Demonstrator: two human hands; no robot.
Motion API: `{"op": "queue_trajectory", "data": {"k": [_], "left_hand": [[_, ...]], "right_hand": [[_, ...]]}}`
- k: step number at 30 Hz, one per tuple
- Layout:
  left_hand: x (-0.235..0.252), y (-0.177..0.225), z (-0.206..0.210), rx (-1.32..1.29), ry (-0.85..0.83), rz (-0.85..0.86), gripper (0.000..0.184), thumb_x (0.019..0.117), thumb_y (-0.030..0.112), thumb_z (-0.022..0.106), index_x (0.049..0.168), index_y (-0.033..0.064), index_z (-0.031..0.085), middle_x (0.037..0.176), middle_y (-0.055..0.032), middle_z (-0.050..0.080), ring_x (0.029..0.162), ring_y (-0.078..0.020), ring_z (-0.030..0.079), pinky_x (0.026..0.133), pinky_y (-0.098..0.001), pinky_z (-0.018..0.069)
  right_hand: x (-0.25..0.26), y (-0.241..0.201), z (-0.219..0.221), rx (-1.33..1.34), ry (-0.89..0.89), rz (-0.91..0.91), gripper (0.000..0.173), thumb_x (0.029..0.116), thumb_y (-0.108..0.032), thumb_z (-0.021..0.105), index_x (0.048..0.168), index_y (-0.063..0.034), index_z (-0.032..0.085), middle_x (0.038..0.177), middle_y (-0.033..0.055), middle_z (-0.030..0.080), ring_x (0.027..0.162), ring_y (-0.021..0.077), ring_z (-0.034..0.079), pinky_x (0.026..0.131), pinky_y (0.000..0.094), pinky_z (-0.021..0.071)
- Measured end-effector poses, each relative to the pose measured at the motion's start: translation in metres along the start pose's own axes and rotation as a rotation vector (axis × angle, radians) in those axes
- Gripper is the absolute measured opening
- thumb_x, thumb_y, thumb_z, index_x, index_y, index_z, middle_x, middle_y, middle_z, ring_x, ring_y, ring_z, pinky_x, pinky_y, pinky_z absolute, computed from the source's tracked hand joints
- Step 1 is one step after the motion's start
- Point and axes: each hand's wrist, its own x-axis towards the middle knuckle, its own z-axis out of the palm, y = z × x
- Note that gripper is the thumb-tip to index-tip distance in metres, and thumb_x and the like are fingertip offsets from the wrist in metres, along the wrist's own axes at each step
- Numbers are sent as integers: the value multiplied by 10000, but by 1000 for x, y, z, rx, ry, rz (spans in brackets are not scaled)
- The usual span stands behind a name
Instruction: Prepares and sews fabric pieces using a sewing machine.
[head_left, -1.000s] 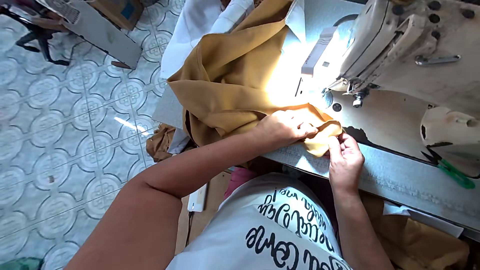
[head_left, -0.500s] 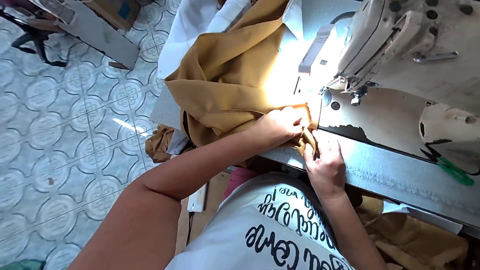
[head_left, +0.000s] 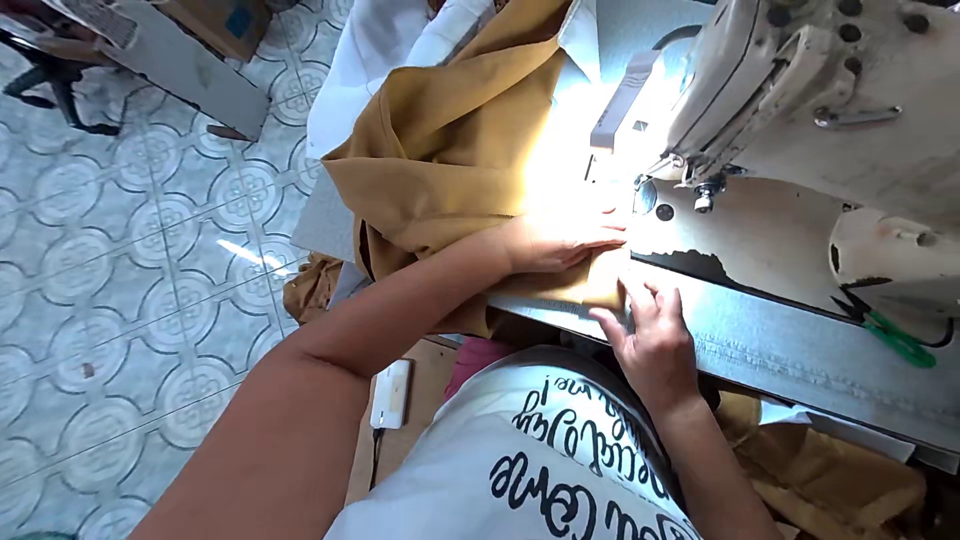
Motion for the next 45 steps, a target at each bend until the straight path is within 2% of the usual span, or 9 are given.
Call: {"op": "queue_trajectory", "data": {"k": [5, 8, 14, 20, 28, 36, 38, 41, 45], "left_hand": [[-7, -8, 8, -10, 52, -16, 411, 990, 77, 448, 1303, 116, 712, 1370, -86, 672, 1383, -312, 528, 1174, -493, 360], [-6, -5, 5, -11, 28, -12, 434, 974, 71, 462, 1333, 134, 697, 1394, -75, 659, 1400, -305, 516, 1185, -481, 353], [-9, -7, 10, -14, -4, -14, 459, 975, 128, 461, 1385, 161, 665, 1455, -77, 613, 1440, -299, 475, 1206, -472, 335], [-8, -5, 10, 35, -93, -32, 494, 993, 178, 421, 1452, 174, 603, 1539, -87, 531, 1499, -336, 379, 1220, -531, 268], [-10, -9, 15, 54, -104, -50, 478, 1012, 249, 403, 1440, 250, 617, 1575, -101, 484, 1509, -376, 333, 1195, -578, 242], [-9, 2, 12, 87, -83, -149, 496, 1027, 256, 367, 1477, 250, 578, 1592, -81, 464, 1510, -336, 347, 1191, -556, 286], [-12, 12, 15, 118, -30, -185, 493, 1023, 250, 382, 1472, 240, 583, 1581, -77, 481, 1490, -347, 373, 1154, -561, 312], [-16, 33, 20, 143, 22, -276, 449, 1042, 241, 401, 1432, 208, 622, 1557, -89, 508, 1484, -356, 382, 1164, -565, 312], [-32, 46, 35, 193, 50, -393, 470, 1036, 278, 386, 1448, 222, 604, 1578, -77, 479, 1491, -329, 375, 1158, -576, 318]], "right_hand": [[-12, 16, -1, -124, 18, -227, 200, 1020, -247, 639, 1136, -170, 783, 1045, 106, 737, 919, 288, 688, 757, 409, 552], [-10, 21, -4, -180, 4, -268, 198, 1013, -150, 613, 1116, -169, 781, 1028, 92, 743, 915, 284, 687, 757, 417, 532], [-11, 35, -7, -184, 24, -280, 175, 1006, -158, 632, 1089, -162, 787, 1018, 105, 741, 902, 294, 688, 746, 424, 542], [-8, 33, -7, -163, 20, -334, 220, 1024, -122, 589, 1165, -154, 754, 1158, 73, 749, 1018, 278, 694, 809, 410, 533], [-7, 40, -15, -161, 21, -348, 237, 1014, -69, 575, 1118, -143, 775, 1115, 67, 764, 1031, 270, 695, 825, 408, 532], [5, 13, -25, -140, -168, -139, 234, 972, -89, 606, 1123, -127, 781, 1156, 98, 735, 1032, 339, 679, 781, 481, 549], [14, -4, -32, 25, -132, -24, 238, 945, -78, 606, 1111, -73, 776, 1116, 126, 731, 1038, 309, 693, 839, 439, 582], [33, -25, -26, 222, 19, 121, 232, 970, -64, 581, 1146, -19, 724, 1043, 134, 712, 882, 184, 712, 763, 305, 610], [45, -24, 1, 136, -43, 272, 210, 989, -58, 603, 1150, 28, 706, 1066, 204, 716, 954, 322, 726, 838, 464, 597]]}}
